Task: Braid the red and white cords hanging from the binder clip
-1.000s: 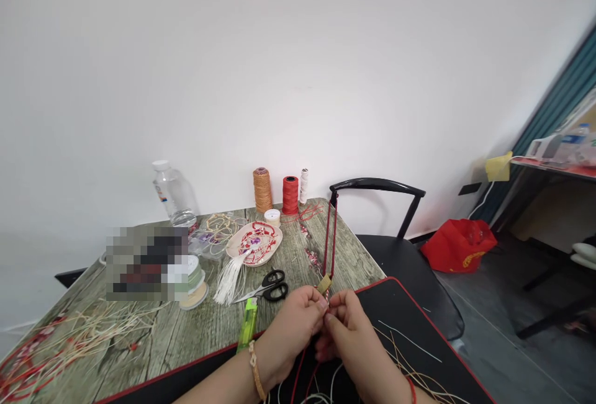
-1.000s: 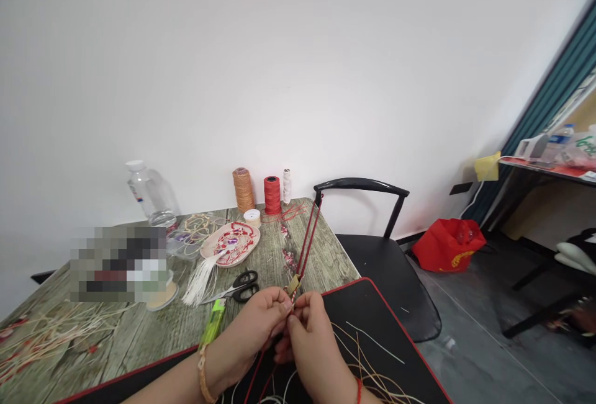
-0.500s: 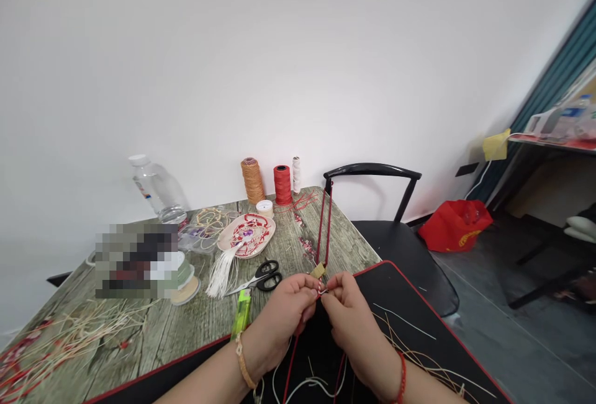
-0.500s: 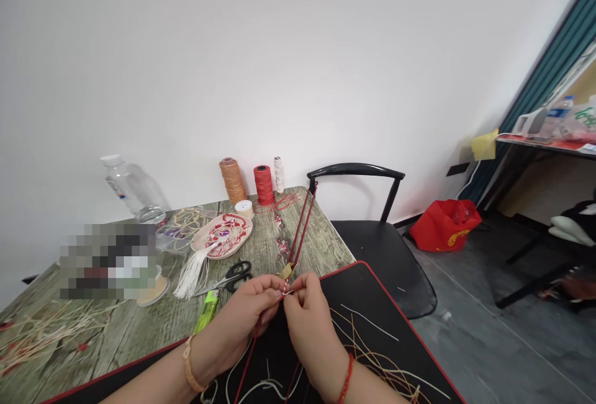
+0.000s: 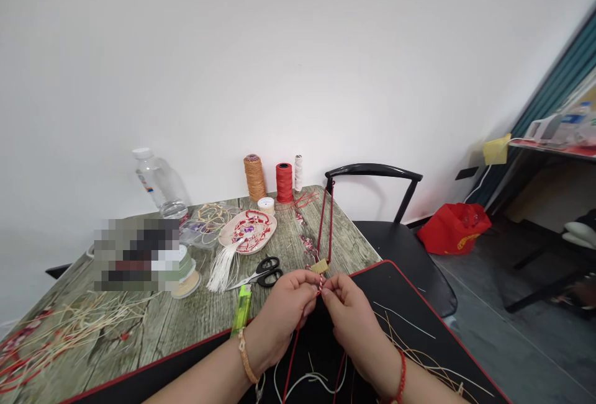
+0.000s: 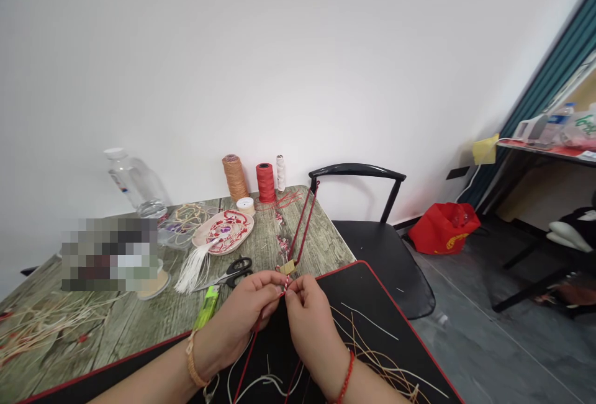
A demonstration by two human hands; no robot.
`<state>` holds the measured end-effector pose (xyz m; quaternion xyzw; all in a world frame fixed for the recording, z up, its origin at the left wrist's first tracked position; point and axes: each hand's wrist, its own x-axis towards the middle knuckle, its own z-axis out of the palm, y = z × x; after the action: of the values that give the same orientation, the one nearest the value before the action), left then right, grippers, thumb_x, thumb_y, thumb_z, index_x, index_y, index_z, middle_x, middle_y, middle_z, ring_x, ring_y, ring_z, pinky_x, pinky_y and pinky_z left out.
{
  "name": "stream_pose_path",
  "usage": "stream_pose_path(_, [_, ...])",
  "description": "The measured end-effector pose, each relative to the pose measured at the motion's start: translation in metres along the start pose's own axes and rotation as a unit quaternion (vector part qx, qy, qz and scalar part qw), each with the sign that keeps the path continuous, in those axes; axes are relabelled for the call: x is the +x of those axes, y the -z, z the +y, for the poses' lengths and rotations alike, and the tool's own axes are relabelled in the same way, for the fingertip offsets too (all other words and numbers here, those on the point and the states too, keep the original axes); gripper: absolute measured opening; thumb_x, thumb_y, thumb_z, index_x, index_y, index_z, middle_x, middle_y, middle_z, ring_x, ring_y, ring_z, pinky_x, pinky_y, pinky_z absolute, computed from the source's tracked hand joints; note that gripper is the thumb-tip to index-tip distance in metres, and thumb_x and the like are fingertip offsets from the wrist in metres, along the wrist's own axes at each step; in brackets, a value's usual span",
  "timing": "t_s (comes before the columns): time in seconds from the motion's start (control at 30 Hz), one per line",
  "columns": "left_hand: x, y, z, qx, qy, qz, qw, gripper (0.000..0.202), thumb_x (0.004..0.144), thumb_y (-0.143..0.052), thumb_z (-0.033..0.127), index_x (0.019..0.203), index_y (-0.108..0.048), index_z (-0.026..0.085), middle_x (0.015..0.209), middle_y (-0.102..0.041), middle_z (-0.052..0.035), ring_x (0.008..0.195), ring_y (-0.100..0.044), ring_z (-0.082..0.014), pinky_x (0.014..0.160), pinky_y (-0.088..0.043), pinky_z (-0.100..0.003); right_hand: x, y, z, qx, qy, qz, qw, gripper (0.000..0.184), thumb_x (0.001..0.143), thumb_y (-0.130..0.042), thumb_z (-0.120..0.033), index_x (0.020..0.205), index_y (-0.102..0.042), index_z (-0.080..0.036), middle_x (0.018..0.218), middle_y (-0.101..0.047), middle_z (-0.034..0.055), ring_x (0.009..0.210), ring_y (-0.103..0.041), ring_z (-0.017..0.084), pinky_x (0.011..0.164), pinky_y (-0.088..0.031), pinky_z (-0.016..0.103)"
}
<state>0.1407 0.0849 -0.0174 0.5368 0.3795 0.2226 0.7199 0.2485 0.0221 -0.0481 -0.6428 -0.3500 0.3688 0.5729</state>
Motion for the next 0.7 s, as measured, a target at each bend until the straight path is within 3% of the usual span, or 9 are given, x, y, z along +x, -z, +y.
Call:
stream_pose_path(0.3, [0.001, -0.002, -0.001, 0.005, -0.01, 0.008, 1.0, 0.018, 0.072, -0.053, 0.017, 0.088, -0.061, 0.015, 0.044, -0.036, 0.0123, 0.039, -0.022, -0.0049, 0.041, -0.015, -0.02, -0.001, 0.003, -0.008, -0.022, -0.009, -0.002, 1.0, 0.012, 0.074, -0.056, -0.018, 0.062, -0.051, -0.019, 0.059, -0.048, -0.0032, 0.056, -0.039, 0.012, 0.053, -0.03, 0.025])
stream_pose_path(0.53, [0.0, -0.003, -0.004, 0.018, -0.032, -0.004, 0.999, 0.026, 0.068, -0.054, 0.012, 0.092, -0.063, 0.014, 0.045, -0.036, 0.013, 0.039, -0.024, -0.0043, 0.043, -0.015, -0.021, -0.005, 0.0, -0.012, 0.038, -0.125, -0.04, 0.991, 0.014, 0.08, -0.052, -0.029, 0.069, -0.046, -0.022, 0.047, -0.029, -0.011, 0.038, -0.021, 0.006, 0.039, -0.015, 0.022])
stream_pose_path(0.7, [-0.001, -0.003, -0.004, 0.023, -0.05, -0.016, 0.998, 0.027, 0.069, -0.053, 0.012, 0.094, -0.063, 0.014, 0.046, -0.036, 0.013, 0.041, -0.024, -0.0049, 0.044, -0.016, -0.021, -0.007, 0.0, -0.021, 0.08, -0.181, -0.078, 0.977, 0.011, 0.082, -0.048, -0.031, 0.076, -0.043, -0.023, 0.044, -0.025, -0.0133, 0.037, -0.016, 0.006, 0.036, -0.009, 0.019])
